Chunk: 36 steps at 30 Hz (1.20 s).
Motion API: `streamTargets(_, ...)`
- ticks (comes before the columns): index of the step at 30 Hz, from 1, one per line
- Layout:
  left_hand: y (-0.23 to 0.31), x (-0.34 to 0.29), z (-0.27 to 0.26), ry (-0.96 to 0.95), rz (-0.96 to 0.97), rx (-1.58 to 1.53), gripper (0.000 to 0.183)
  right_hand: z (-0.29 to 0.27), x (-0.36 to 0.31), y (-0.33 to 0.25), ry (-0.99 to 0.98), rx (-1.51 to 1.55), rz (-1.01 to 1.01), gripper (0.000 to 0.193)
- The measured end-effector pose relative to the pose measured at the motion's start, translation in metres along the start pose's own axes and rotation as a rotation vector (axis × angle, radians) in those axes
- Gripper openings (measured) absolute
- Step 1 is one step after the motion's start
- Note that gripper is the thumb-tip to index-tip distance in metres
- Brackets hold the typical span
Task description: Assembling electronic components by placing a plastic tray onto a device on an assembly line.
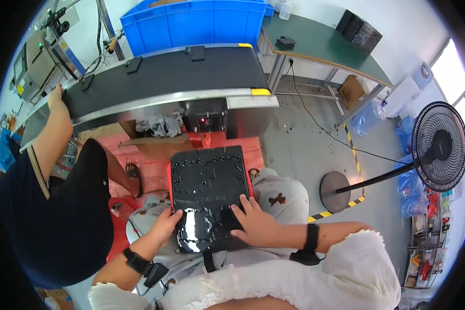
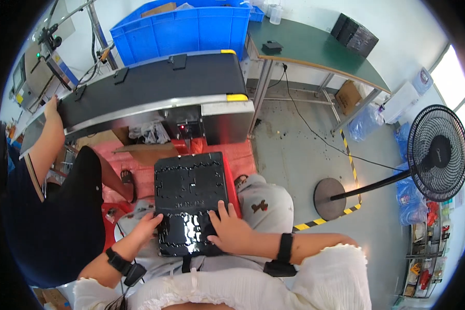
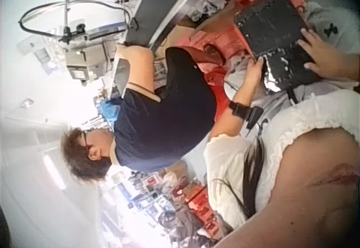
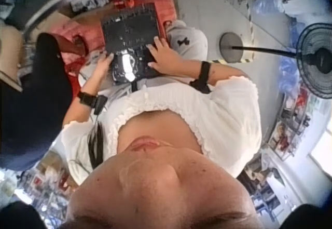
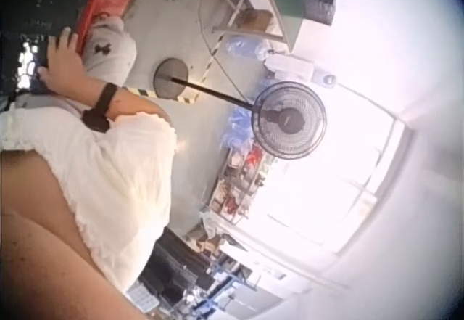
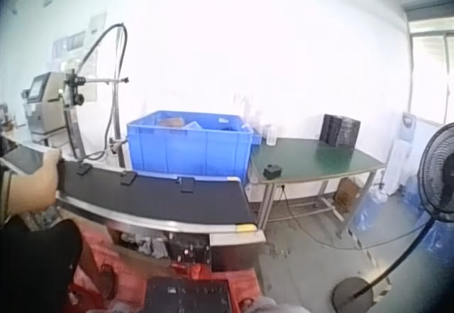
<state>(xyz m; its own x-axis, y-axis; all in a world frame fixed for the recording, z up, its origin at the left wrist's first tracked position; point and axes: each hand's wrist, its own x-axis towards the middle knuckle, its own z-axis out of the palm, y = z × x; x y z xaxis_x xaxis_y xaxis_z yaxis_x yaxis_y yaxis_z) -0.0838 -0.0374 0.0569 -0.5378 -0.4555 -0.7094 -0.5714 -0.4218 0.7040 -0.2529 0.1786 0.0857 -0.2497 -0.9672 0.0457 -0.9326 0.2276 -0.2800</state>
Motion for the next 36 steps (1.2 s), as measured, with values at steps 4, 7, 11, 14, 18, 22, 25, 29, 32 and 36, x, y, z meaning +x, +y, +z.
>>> streamTargets(4, 0.075, 0.033, -0.063, 0.383, 0.749, 0.653, 0.048, -0.112, 0.105, 0.051, -0.436, 0.250, 0.050, 0.037)
streamTargets(7, 0.211, 0.050, -0.062, 0.338, 1.061, 0.557, 0.033, -0.154, 0.194, 0.098, 0.344, 0.068, -0.268, 0.031)
streamTargets(11, 0.325, 0.118, -0.084, 0.620, 1.386, 1.085, 0.051, -0.186, 0.306, 0.145, 0.342, -0.074, -0.128, 0.066)
streamTargets(14, 0.357, 0.159, -0.065, 0.525, 1.183, 1.273, 0.061, -0.193, 0.348, 0.175, -0.114, -0.202, 0.221, 0.085)
streamTargets(18, 0.386, 0.200, -0.076, 0.050, 0.994, 1.306, 0.064, -0.197, 0.365, 0.201, -0.252, -0.379, 0.261, 0.060)
streamTargets(22, 0.380, 0.200, -0.061, 0.407, 0.940, 1.388, 0.074, -0.212, 0.331, 0.206, 0.191, -0.532, -0.086, 0.022)
streamTargets(25, 0.367, 0.195, -0.051, 0.410, 0.965, 1.288, 0.082, -0.213, 0.262, 0.120, 0.231, 0.194, 0.102, 0.029)
streamTargets(29, 0.336, 0.145, -0.033, 0.441, 0.883, 1.263, 0.089, -0.141, 0.193, 0.079, 0.041, 0.546, -0.053, 0.028)
streamTargets(32, 0.302, 0.107, -0.012, 0.431, 1.209, 1.102, 0.085, -0.044, 0.153, 0.082, -0.018, 0.633, -0.144, 0.026)
streamTargets(36, 0.243, 0.045, 0.005, 0.212, 1.371, 1.026, 0.079, 0.012, 0.109, 0.073, 0.228, 0.050, -0.122, 0.039)
